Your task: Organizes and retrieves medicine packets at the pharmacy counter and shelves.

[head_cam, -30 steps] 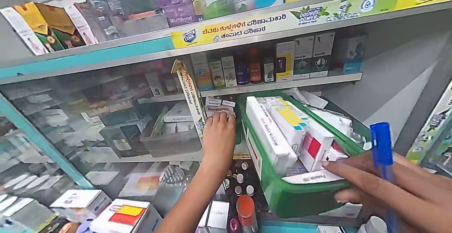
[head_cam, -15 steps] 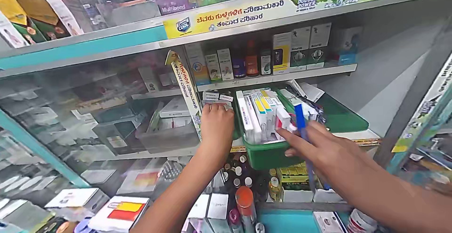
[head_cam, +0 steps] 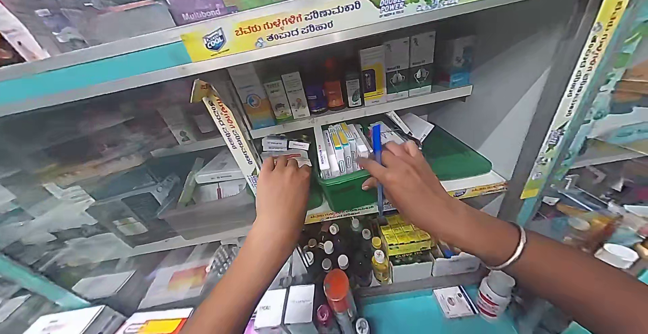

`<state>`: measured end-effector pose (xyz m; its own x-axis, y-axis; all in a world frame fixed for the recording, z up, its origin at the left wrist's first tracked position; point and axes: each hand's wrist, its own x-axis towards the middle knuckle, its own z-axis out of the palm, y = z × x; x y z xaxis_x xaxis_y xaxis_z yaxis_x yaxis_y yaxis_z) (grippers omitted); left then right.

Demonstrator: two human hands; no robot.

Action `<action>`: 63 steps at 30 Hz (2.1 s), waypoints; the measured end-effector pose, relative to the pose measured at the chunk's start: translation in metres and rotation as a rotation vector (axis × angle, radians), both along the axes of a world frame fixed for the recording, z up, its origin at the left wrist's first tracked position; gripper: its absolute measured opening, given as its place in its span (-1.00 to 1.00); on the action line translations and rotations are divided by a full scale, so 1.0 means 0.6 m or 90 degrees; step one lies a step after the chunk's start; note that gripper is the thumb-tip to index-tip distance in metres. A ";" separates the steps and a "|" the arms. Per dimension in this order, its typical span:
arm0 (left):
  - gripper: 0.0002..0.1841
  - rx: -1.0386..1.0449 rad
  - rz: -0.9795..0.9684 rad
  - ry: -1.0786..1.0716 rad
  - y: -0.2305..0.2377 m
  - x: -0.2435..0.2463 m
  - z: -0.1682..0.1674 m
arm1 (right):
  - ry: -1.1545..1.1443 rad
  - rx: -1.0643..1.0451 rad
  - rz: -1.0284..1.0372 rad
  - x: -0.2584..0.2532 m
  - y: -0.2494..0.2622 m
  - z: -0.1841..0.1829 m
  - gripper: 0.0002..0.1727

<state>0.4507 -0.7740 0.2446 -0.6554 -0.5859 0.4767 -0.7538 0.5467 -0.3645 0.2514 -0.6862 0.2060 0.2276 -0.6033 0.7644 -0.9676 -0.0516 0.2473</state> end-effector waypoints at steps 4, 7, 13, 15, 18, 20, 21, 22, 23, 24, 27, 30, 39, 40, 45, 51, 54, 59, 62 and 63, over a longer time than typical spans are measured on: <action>-0.83 -0.063 -0.038 0.038 0.001 0.011 -0.011 | -0.002 -0.036 0.095 -0.016 -0.004 -0.015 -0.70; -0.82 -0.079 -0.055 0.046 -0.002 0.019 -0.014 | -0.036 -0.003 0.099 -0.005 0.006 -0.013 -0.68; -0.79 -0.047 -0.211 0.181 0.000 0.019 0.002 | -0.054 -0.019 0.114 -0.013 -0.009 -0.010 -0.63; -0.58 0.061 -0.271 0.190 0.001 -0.001 0.009 | -0.075 0.004 0.096 -0.018 -0.015 -0.009 -0.64; -0.20 0.230 -0.211 0.106 -0.006 -0.040 0.012 | -0.111 0.029 0.064 -0.018 -0.023 -0.010 -0.66; -0.16 0.248 -0.190 0.087 -0.019 -0.056 0.007 | -0.133 0.001 0.078 -0.016 -0.031 -0.015 -0.67; -0.16 0.239 -0.186 0.086 -0.024 -0.060 0.003 | -0.142 -0.008 0.087 -0.015 -0.035 -0.018 -0.69; -0.16 0.233 -0.183 0.085 -0.027 -0.062 -0.002 | -0.152 -0.010 0.095 -0.012 -0.039 -0.021 -0.70; -0.16 0.217 -0.188 0.091 -0.032 -0.064 -0.008 | -0.157 -0.010 0.101 -0.010 -0.043 -0.026 -0.71; -0.16 0.199 -0.192 0.098 -0.035 -0.065 -0.015 | -0.160 -0.015 0.103 -0.008 -0.046 -0.031 -0.69; -0.24 0.131 -0.196 0.113 -0.037 -0.065 -0.031 | -0.221 -0.129 0.138 -0.016 -0.027 -0.048 -0.65; -0.35 0.016 -0.236 0.151 -0.037 -0.060 -0.051 | -0.414 -0.283 0.109 -0.043 0.032 -0.066 -0.47; -0.38 -0.044 -0.462 0.192 0.068 -0.141 -0.080 | -0.684 0.007 -0.137 -0.181 -0.004 -0.019 -0.29; -0.34 -0.037 -0.462 0.189 0.068 -0.155 -0.087 | -0.693 0.013 -0.151 -0.181 -0.015 -0.013 -0.34; -0.22 -0.031 -0.439 0.206 0.061 -0.192 -0.113 | -0.692 -0.065 -0.145 -0.180 -0.035 -0.016 -0.55; -0.28 -0.033 -0.437 0.209 0.058 -0.189 -0.111 | -0.641 -0.101 -0.147 -0.149 -0.018 -0.006 -0.59; -0.39 -0.025 -0.443 0.211 0.058 -0.184 -0.099 | -0.632 -0.068 -0.153 -0.145 -0.015 0.008 -0.59; -0.47 0.015 -0.450 0.205 0.052 -0.181 -0.077 | -0.623 -0.047 -0.127 -0.150 -0.026 0.025 -0.61; -0.44 -0.012 -0.452 0.201 0.052 -0.182 -0.081 | -0.631 -0.112 -0.088 -0.151 -0.028 0.016 -0.60; -0.45 -0.031 -0.450 0.199 0.051 -0.183 -0.085 | -0.634 -0.140 -0.080 -0.150 -0.031 0.010 -0.60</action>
